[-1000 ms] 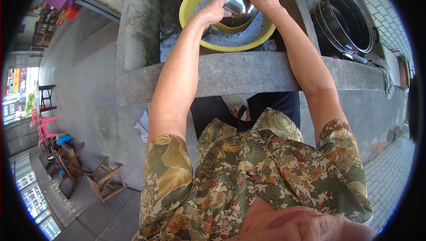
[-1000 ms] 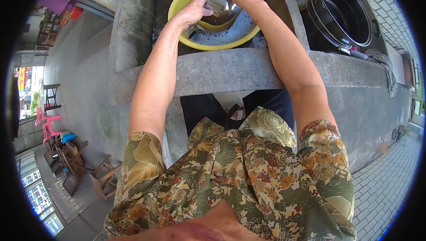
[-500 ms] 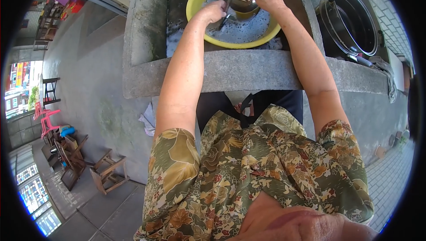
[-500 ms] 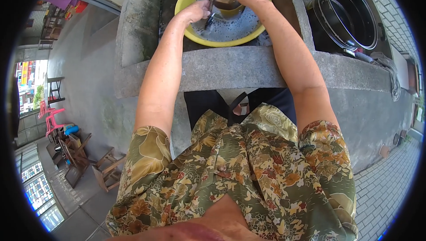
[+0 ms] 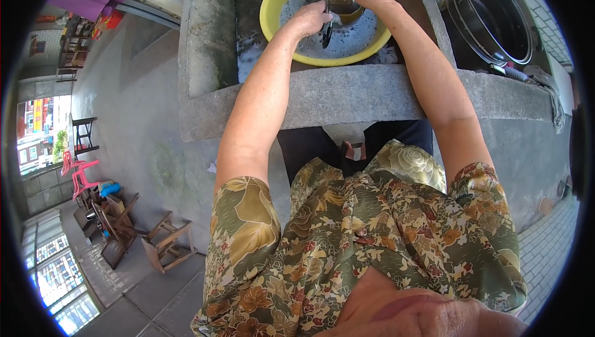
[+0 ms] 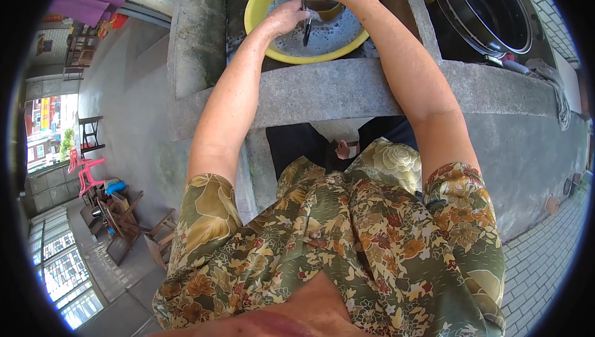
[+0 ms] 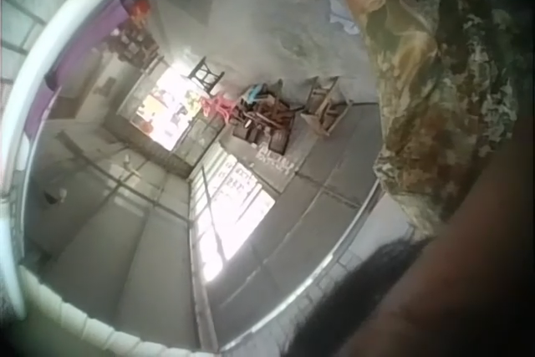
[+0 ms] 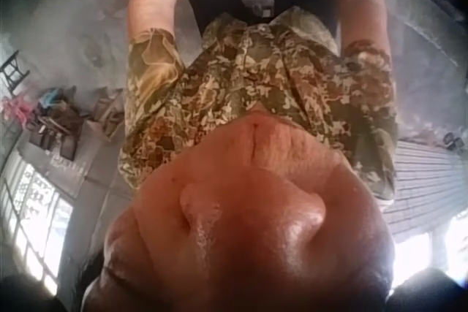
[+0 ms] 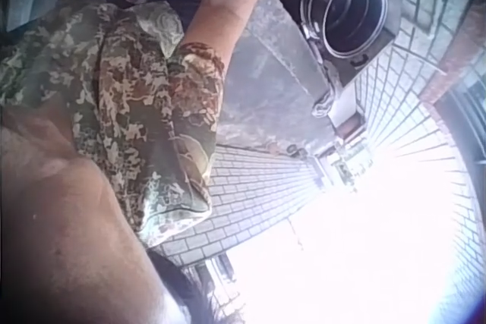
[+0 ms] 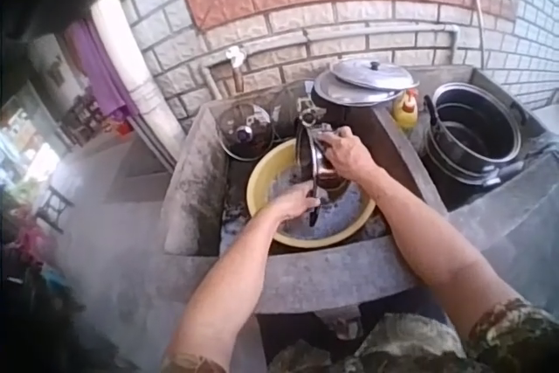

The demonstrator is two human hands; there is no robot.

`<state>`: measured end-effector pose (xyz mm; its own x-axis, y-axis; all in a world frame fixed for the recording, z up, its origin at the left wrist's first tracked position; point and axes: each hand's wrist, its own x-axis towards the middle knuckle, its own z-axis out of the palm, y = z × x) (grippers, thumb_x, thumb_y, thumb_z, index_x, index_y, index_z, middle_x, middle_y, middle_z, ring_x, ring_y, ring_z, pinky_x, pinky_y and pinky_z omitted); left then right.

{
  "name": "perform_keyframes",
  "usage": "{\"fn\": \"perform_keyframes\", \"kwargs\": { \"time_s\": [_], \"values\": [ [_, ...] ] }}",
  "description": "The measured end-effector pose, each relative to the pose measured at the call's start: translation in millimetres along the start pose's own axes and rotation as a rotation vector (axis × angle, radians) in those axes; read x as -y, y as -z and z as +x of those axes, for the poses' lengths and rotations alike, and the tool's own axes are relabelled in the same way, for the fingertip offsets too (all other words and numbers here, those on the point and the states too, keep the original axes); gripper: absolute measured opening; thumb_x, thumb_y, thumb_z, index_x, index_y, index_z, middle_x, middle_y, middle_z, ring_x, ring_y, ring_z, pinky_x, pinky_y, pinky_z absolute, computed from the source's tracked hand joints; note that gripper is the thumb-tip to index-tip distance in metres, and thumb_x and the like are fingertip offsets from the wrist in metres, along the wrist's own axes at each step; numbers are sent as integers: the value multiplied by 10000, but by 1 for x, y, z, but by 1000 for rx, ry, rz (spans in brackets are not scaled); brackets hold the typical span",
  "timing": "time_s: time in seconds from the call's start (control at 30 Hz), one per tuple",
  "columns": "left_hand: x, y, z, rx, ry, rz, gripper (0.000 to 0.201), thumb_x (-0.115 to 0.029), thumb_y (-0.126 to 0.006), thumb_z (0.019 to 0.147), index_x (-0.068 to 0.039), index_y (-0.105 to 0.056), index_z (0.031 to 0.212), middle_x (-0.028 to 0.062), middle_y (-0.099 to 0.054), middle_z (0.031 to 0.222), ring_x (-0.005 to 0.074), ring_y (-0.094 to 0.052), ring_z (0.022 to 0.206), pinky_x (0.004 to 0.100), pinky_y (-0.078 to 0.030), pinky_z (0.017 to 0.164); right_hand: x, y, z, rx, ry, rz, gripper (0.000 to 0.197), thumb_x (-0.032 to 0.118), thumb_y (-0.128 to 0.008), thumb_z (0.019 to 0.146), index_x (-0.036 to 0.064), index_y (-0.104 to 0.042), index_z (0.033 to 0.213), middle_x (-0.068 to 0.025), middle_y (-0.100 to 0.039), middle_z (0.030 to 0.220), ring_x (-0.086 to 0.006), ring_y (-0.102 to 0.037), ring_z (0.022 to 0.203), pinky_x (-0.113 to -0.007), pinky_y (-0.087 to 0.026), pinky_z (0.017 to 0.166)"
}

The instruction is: Washing metal lids and pots in a yellow basin at an outdoor concrete sink.

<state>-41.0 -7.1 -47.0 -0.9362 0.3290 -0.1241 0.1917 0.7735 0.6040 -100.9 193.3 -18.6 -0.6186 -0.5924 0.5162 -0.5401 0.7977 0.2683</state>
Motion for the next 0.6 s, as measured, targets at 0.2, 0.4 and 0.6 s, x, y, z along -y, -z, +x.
{"fn": "perform_keyframes", "kwargs": {
  "time_s": [0.2, 0.4, 0.6],
  "values": [
    [-5, 15, 4, -106, -26, -142, 230, -172, -610, 943, -57, -609, 1142, 112, -663, 1013, 236, -605, 978, 366, -455, 880, 1, 7, -9, 92, -394, 292, 314, 225, -603, 888, 251, -684, 1190, -125, -596, 1221, -330, -641, 1062, -456, -519, 950],
    [12, 36, -7, -248, 26, -453, 132, -123, -599, 964, -24, -616, 1050, 16, -605, 915, 106, -537, 899, 279, -435, 798, 41, 33, -6, -4, -172, 520, 288, 159, -642, 892, 195, -670, 1176, -155, -510, 1352, -337, -576, 1191, -420, -474, 1030],
    [-8, 40, -13, -164, -106, -737, 140, -105, -580, 973, 1, -615, 1057, 40, -649, 964, 131, -592, 898, 296, -468, 814, -2, -14, -5, -120, -440, 741, 331, 189, -518, 969, 178, -643, 1275, -170, -623, 1183, -344, -578, 1169, -404, -456, 1038]
  ]
}}
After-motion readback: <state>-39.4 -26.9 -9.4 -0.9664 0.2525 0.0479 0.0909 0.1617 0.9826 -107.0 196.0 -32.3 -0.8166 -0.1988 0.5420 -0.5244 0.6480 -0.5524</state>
